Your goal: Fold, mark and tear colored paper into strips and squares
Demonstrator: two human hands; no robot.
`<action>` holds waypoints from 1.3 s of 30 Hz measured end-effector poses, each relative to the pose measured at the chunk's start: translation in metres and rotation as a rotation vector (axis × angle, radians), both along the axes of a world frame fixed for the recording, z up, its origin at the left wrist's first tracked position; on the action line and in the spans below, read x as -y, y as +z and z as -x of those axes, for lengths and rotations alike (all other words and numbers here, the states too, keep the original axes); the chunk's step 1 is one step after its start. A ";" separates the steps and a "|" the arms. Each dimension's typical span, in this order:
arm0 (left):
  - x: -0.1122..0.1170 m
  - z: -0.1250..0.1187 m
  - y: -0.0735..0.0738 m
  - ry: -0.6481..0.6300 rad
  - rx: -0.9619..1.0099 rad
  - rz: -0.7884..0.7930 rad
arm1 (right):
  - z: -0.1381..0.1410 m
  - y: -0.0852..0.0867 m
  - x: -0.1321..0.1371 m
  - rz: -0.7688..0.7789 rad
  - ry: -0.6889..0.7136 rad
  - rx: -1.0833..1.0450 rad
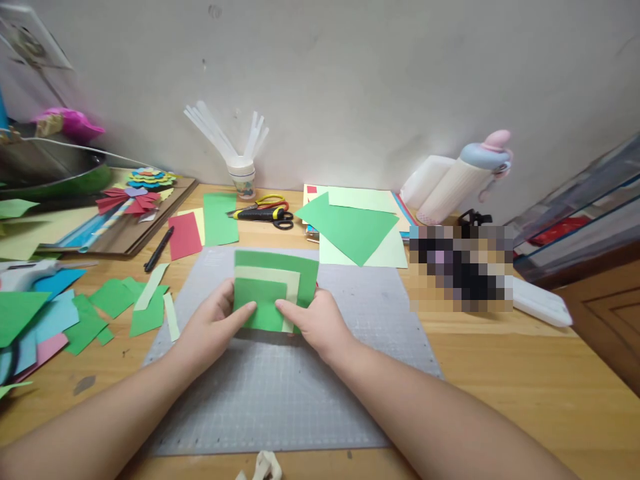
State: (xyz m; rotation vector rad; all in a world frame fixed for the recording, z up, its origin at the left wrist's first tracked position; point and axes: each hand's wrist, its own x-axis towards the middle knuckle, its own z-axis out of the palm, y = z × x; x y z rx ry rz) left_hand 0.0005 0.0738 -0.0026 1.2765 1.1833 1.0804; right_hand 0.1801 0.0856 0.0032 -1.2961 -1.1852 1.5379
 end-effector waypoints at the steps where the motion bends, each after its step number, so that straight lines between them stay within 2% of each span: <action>1: -0.001 0.001 -0.001 0.019 0.001 -0.001 | 0.000 0.000 0.000 0.030 -0.006 -0.011; 6: -0.005 0.008 -0.001 0.104 -0.061 -0.047 | -0.002 -0.001 -0.004 0.119 -0.028 -0.072; 12: -0.004 0.010 0.009 0.045 -0.249 -0.068 | -0.002 -0.001 -0.006 0.132 -0.016 -0.092; 17: -0.005 0.011 0.011 0.085 -0.353 -0.094 | -0.002 -0.003 -0.008 0.094 0.007 -0.080; 21: -0.008 0.016 0.009 0.189 -0.416 -0.085 | -0.005 -0.006 -0.014 -0.002 -0.001 -0.024; 27: -0.024 0.026 0.010 0.354 -0.489 -0.067 | -0.024 -0.006 -0.037 -0.251 -0.132 0.213; 32: -0.056 0.023 0.016 0.344 -0.602 -0.007 | -0.070 -0.001 -0.072 -0.492 -0.330 0.536; 35: -0.079 0.021 0.015 0.294 -0.705 0.042 | -0.094 -0.005 -0.090 -0.509 -0.383 0.749; 39: -0.099 0.018 0.011 0.224 -0.848 0.015 | -0.105 -0.017 -0.100 -0.410 -0.419 0.977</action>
